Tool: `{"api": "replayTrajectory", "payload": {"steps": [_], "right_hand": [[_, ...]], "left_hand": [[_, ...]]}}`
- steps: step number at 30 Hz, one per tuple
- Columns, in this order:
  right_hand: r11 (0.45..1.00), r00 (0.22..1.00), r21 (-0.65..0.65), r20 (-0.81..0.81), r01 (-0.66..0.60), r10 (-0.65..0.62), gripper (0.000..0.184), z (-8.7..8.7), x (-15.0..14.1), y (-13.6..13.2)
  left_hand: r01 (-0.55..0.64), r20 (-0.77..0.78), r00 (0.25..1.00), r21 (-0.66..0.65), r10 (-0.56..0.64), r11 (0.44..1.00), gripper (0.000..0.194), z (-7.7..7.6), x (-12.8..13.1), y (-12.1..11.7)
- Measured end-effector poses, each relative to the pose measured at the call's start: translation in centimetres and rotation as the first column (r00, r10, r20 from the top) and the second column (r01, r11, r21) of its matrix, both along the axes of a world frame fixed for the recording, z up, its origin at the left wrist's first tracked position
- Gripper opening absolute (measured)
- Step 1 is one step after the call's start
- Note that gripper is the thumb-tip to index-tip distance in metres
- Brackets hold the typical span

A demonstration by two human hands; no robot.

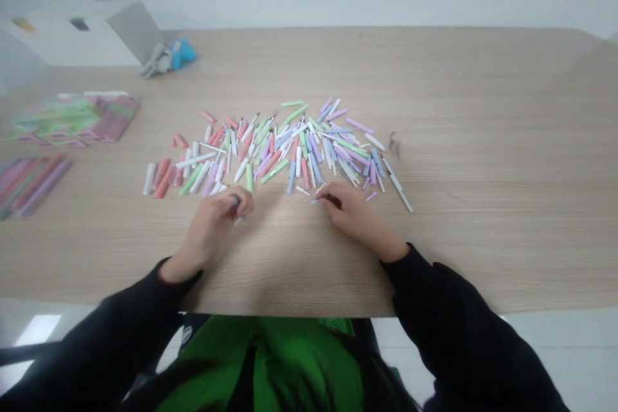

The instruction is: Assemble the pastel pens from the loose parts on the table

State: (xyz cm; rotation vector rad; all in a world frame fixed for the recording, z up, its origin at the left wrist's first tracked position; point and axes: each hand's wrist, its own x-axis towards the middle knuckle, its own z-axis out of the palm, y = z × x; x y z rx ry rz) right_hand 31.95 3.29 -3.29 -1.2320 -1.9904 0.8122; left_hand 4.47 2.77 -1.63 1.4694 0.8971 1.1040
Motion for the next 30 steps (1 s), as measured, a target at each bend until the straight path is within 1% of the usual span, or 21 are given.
{"api": "replayTrajectory", "payload": {"steps": [4, 6, 8, 10, 13, 14, 15, 16, 17, 19, 20, 21, 22, 23, 26, 28, 30], "right_hand": [[0.988, 0.996, 0.153, 0.076, 0.031, -0.043, 0.015, -1.1, -0.5, -1.1], [0.98, 0.995, 0.193, 0.075, 0.046, -0.061, 0.016, -1.6, -0.6, -1.2], [0.973, 0.993, 0.22, 0.076, 0.067, -0.085, 0.016, -2.0, -0.9, -1.2], [0.966, 0.989, 0.241, 0.088, 0.092, -0.116, 0.017, -2.3, -1.2, -1.1], [0.945, 0.974, 0.292, 0.121, 0.149, -0.191, 0.019, -1.8, -1.0, -1.1], [0.924, 0.961, 0.329, 0.126, 0.194, -0.246, 0.022, -1.4, -0.5, -1.1], [0.892, 0.938, 0.37, 0.123, 0.261, -0.325, 0.025, -0.9, 0.3, -1.2], [0.844, 0.9, 0.415, 0.117, 0.34, -0.42, 0.027, -0.3, 1.5, -1.3], [0.781, 0.843, 0.454, 0.109, 0.43, -0.527, 0.026, 0.2, 2.9, -1.4], [0.653, 0.683, 0.481, 0.142, 0.585, -0.717, 0.024, 1.0, 6.1, -1.8], [0.608, 0.601, 0.478, 0.191, 0.634, -0.776, 0.023, 1.1, 7.6, -2.1], [0.596, 0.541, 0.443, 0.259, 0.67, -0.8, 0.025, 1.1, 8.8, -2.4], [0.6, 0.498, 0.402, 0.336, 0.692, -0.799, 0.028, 0.9, 9.8, -2.7], [0.619, 0.48, 0.354, 0.409, 0.701, -0.776, 0.031, 0.5, 10.4, -3.0], [0.672, 0.489, 0.224, 0.532, 0.706, -0.691, 0.03, -0.6, 10.4, -3.5], [0.671, 0.479, 0.195, 0.563, 0.716, -0.674, 0.028, -1.0, 9.5, -3.5], [0.657, 0.437, 0.198, 0.604, 0.728, -0.667, 0.028, -1.0, 8.7, -3.4]], "left_hand": [[0.03, 0.176, 0.984, -0.076, -0.017, 0.997, 0.035, 1.3, 0.8, -0.4], [0.05, 0.192, 0.981, -0.075, -0.035, 0.996, 0.033, 1.5, 1.2, -0.7], [0.064, 0.183, 0.982, -0.074, -0.05, 0.995, 0.03, 1.3, 1.5, -0.9], [0.057, 0.199, 0.979, -0.118, -0.033, 0.991, 0.031, 0.9, 1.6, -1.1], [0.027, 0.224, 0.974, -0.206, 0.02, 0.978, 0.032, 0.3, 1.4, -1.1], [0.017, 0.21, 0.977, -0.211, 0.028, 0.977, 0.031, 0.2, 1.3, -1.2], [0.012, 0.184, 0.983, -0.199, 0.026, 0.98, 0.031, 0.2, 1.1, -1.3], [0.014, 0.151, 0.988, -0.177, 0.013, 0.984, 0.031, 0.2, 1.0, -1.4], [0.024, 0.11, 0.994, -0.146, -0.008, 0.989, 0.031, 0.3, 0.9, -1.5], [0.059, 0.02, 0.998, -0.075, -0.058, 0.995, 0.031, 0.6, 0.7, -1.8], [0.081, -0.021, 0.996, -0.044, -0.082, 0.996, 0.031, 0.7, 0.8, -2.0], [0.101, -0.058, 0.993, -0.02, -0.102, 0.995, 0.031, 0.9, 0.8, -2.1], [0.117, -0.09, 0.989, -0.004, -0.117, 0.993, 0.031, 1.1, 0.9, -2.1], [0.13, -0.118, 0.985, 0.008, -0.128, 0.992, 0.032, 1.2, 1.0, -2.2], [0.138, -0.202, 0.97, 0.017, -0.131, 0.99, 0.031, 1.4, 1.2, -2.3], [0.137, -0.249, 0.959, 0.003, -0.132, 0.991, 0.031, 1.3, 1.2, -2.3], [0.148, -0.26, 0.954, -0.026, -0.149, 0.989, 0.03, 1.2, 1.1, -2.4]]}}
